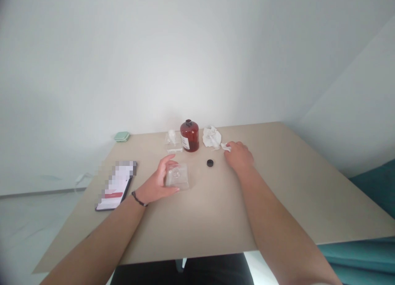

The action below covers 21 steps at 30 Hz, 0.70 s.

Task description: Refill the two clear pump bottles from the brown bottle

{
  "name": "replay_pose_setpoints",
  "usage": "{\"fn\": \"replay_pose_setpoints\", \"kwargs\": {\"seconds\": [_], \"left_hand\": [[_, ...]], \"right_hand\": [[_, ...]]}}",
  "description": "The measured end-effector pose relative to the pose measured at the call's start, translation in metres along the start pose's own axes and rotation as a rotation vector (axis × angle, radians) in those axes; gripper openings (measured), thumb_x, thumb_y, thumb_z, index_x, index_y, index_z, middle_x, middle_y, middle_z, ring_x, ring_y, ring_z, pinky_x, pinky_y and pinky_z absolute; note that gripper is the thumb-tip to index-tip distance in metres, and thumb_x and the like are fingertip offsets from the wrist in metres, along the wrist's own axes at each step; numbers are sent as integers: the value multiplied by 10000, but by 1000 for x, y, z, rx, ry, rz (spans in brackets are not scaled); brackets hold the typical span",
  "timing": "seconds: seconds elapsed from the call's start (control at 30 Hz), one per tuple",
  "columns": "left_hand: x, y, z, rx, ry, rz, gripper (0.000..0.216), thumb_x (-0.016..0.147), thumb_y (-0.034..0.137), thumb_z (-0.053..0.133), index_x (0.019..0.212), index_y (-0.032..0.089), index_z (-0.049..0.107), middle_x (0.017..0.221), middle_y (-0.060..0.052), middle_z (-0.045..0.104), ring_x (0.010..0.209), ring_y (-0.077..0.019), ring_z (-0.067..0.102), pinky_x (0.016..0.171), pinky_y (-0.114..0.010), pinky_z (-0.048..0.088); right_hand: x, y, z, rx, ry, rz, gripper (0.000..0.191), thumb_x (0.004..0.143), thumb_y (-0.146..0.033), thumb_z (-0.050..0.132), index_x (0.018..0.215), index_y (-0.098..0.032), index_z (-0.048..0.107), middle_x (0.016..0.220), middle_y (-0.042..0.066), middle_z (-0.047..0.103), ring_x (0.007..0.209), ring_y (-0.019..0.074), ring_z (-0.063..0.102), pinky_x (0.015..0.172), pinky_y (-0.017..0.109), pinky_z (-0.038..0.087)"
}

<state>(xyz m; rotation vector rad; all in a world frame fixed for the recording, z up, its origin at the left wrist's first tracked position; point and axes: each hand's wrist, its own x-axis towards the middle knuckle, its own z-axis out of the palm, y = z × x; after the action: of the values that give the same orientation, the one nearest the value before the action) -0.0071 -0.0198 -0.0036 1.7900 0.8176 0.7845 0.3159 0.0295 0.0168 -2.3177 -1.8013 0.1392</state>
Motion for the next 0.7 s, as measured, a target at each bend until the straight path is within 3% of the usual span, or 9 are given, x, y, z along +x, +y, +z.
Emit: {"fn": "replay_pose_setpoints", "kwargs": {"seconds": [0.17, 0.3, 0.4, 0.6, 0.7], "left_hand": [[0, -1, -1, 9, 9, 14, 1041, 717, 270, 812, 1515, 279, 145, 1325, -125, 460, 1284, -307, 476, 1159, -555, 296], [-1, 0, 1, 50, 34, 42, 1020, 710, 263, 817, 1511, 279, 185, 1326, -124, 470, 1278, -314, 490, 1136, -534, 333], [-1, 2, 3, 57, 50, 85, 1017, 714, 278, 817, 1511, 279, 187, 1322, -123, 477, 1268, -314, 504, 1115, -511, 364], [0, 6, 6, 15, 52, 159, 1081, 709, 342, 833, 1511, 281, 111, 1266, -108, 515, 1208, -300, 537, 1082, -521, 390], [0, 10, 7, 8, 22, 155, 1103, 692, 353, 845, 1511, 276, 111, 1229, -100, 548, 1130, -291, 575, 1008, -494, 447]], "right_hand": [[-1, -1, -7, 59, 31, 2, 357, 888, -250, 504, 1181, -203, 702, 1182, 158, 657, 1053, 308, 641, 894, 411, 482], [-10, -10, -17, 209, 225, -63, 328, 872, -205, 481, 1095, -175, 720, 1115, 147, 676, 1028, 288, 642, 912, 404, 472], [-25, -26, -22, 450, 287, -257, 270, 871, -217, 500, 1028, -198, 719, 1033, 95, 693, 958, 246, 648, 880, 375, 485], [-65, -70, -20, 776, 81, -789, 204, 934, -187, 494, 968, -216, 693, 889, 35, 669, 807, 167, 630, 739, 302, 491], [-75, -82, -18, 817, 19, -929, 203, 967, -177, 482, 984, -214, 681, 885, 37, 658, 795, 156, 625, 717, 292, 495]]}}
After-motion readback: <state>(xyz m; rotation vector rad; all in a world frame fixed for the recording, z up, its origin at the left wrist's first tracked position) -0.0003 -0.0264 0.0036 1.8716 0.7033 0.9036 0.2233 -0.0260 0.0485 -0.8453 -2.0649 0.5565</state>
